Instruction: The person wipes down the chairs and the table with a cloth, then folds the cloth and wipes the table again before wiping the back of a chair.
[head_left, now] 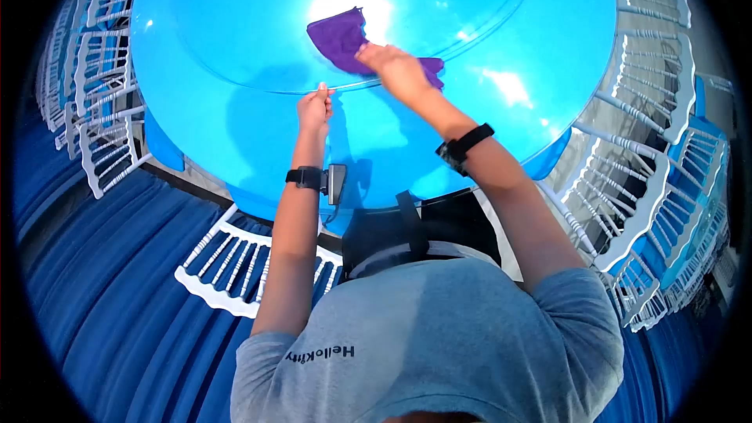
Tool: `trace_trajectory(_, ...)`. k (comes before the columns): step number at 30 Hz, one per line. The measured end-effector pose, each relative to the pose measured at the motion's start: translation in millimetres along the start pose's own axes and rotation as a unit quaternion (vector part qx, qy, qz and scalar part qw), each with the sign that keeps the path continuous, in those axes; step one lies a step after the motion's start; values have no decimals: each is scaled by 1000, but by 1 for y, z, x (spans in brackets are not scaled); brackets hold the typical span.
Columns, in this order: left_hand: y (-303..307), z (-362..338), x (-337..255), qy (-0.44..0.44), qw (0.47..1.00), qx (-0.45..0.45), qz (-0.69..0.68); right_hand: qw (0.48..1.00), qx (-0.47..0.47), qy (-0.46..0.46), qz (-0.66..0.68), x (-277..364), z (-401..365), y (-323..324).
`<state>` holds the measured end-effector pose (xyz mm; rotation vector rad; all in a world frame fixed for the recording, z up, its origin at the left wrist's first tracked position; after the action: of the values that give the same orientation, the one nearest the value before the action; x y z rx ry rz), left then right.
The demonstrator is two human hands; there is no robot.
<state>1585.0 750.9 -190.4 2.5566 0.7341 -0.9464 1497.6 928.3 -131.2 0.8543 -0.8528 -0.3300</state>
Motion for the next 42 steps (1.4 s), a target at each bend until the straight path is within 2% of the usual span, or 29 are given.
trace_trajectory(3,0,-5,0,-25,999,-26,-17,996,-38,-82,-21,-56,19,31)
trace_trajectory(4,-1,-7,0,-37,998,-26,-32,994,-100,-34,-31,-74,23,39)
trace_trajectory(5,-2,-8,0,-37,998,-29,-32,991,-92,-88,-33,-93,26,45)
trace_trajectory(7,-2,-9,1,-28,998,-44,-35,987,-116,-71,-90,-113,34,62)
trace_trajectory(8,-2,-10,1,-27,998,-45,-37,985,-123,-91,-73,-118,33,61)
trace_trajectory(10,0,-13,3,-41,996,-66,-39,984,-128,-103,-63,-114,30,64)
trace_trajectory(14,6,-16,13,-36,995,-58,-73,976,-139,-163,41,-97,9,73)
trace_trajectory(17,2,-33,15,-47,995,-72,-55,970,-122,-182,105,-69,-43,84)
trace_trajectory(19,-12,-49,16,-41,995,-79,-45,950,-102,-271,116,-51,-98,90)
trace_trajectory(21,-33,-68,13,-72,997,-28,-12,906,-103,-360,196,-34,-142,94)
trace_trajectory(22,-41,-72,17,-59,998,1,-29,907,-90,-361,198,-28,-156,97)
trace_trajectory(25,-56,-76,16,-50,996,-1,-71,918,-13,-342,200,-23,-163,107)
trace_trajectory(27,-56,-69,20,-51,994,-2,-93,853,-65,-460,240,-30,-165,110)
trace_trajectory(28,-56,-65,21,-68,995,-8,-73,814,-47,-519,256,-35,-164,107)
trace_trajectory(29,-55,-63,21,-85,995,-16,-53,817,-41,-516,253,-35,-155,102)
trace_trajectory(31,-57,-64,19,-80,993,-13,-82,648,-112,-597,459,-33,-144,78)
trace_trajectory(32,-58,-64,19,-70,994,-13,-84,583,-105,-605,532,-27,-138,67)
trace_trajectory(35,-59,-66,19,-58,994,-8,-91,442,-141,-581,669,-18,-128,37)
trace_trajectory(36,-60,-65,18,-59,994,0,-91,445,-138,-580,668,-20,-127,27)
trace_trajectory(38,-63,-66,19,-52,992,-5,-114,352,-161,-469,794,-18,-116,16)
trace_trajectory(39,-63,-66,20,-45,990,-8,-132,355,-158,-472,792,-18,-115,15)
trace_trajectory(41,-62,-61,18,-38,987,-9,-156,429,-150,-499,738,-21,-113,16)
trace_trajectory(42,-62,-59,18,-32,984,-9,-173,431,-148,-501,736,-22,-111,19)
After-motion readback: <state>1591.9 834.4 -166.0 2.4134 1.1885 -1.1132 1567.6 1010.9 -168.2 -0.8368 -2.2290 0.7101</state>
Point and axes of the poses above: each hand's wrist, its own z-axis towards the middle knuckle, its own y-axis out of the back of the hand, x = y × z, the point moved 5 cm from there along z, towards the middle knuckle, and after that the axes turned 7 degrees about -x, right-handed, at the moved point
